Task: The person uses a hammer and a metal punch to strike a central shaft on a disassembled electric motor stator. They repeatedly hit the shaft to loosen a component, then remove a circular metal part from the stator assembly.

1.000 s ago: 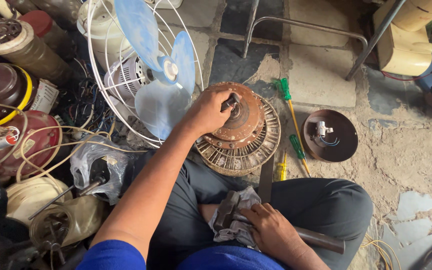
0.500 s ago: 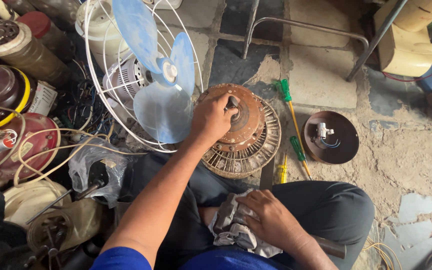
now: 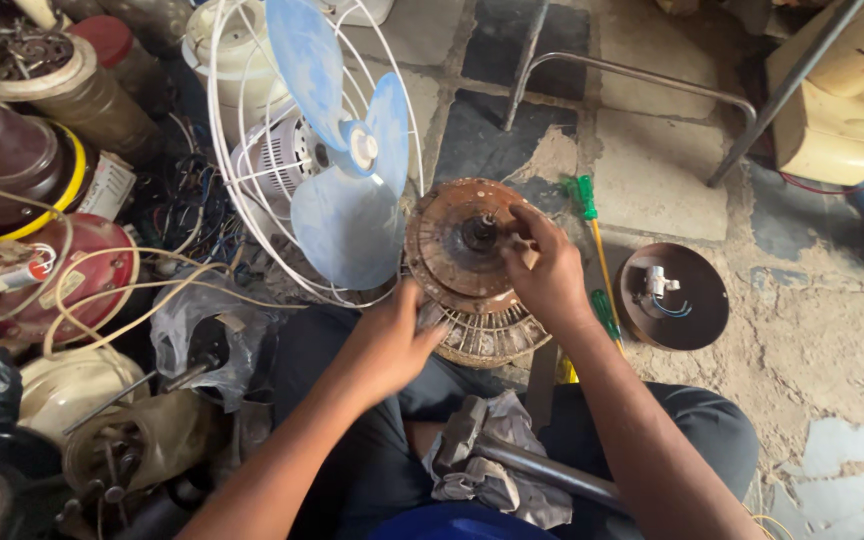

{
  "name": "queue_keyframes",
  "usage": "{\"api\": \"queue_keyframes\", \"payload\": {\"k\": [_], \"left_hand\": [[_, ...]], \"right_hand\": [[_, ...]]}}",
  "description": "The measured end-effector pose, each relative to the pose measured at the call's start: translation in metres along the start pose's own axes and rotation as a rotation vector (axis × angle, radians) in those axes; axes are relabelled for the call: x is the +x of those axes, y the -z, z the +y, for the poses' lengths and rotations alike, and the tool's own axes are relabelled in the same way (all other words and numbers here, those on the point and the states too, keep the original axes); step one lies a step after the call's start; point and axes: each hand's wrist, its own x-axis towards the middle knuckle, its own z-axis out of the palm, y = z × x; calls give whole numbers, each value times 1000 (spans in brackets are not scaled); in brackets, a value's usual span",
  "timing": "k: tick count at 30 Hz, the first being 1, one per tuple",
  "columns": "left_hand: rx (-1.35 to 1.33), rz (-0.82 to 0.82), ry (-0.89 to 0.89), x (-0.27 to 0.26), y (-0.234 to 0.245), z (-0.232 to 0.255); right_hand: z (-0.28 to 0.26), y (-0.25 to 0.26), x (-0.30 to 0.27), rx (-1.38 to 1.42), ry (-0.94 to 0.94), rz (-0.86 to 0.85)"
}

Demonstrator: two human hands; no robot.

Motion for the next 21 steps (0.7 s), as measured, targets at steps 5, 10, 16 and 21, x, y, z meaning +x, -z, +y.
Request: {"api": "queue_keyframes", "payload": {"k": [5,10,16,21], "left_hand": [[337,-73,137,-89,13,-19],[511,-111,-10,-97,4,-15],[474,-250,-71,-87,-10,-14],[495,-270,-90,-82,-18,-16]], "right_hand": [[-7,-31,7,171,-132,60],[-9,-39,12,132,-276,119],[-1,-33,15,94,-30,96],[1,-32,17,159,-92,58]]}}
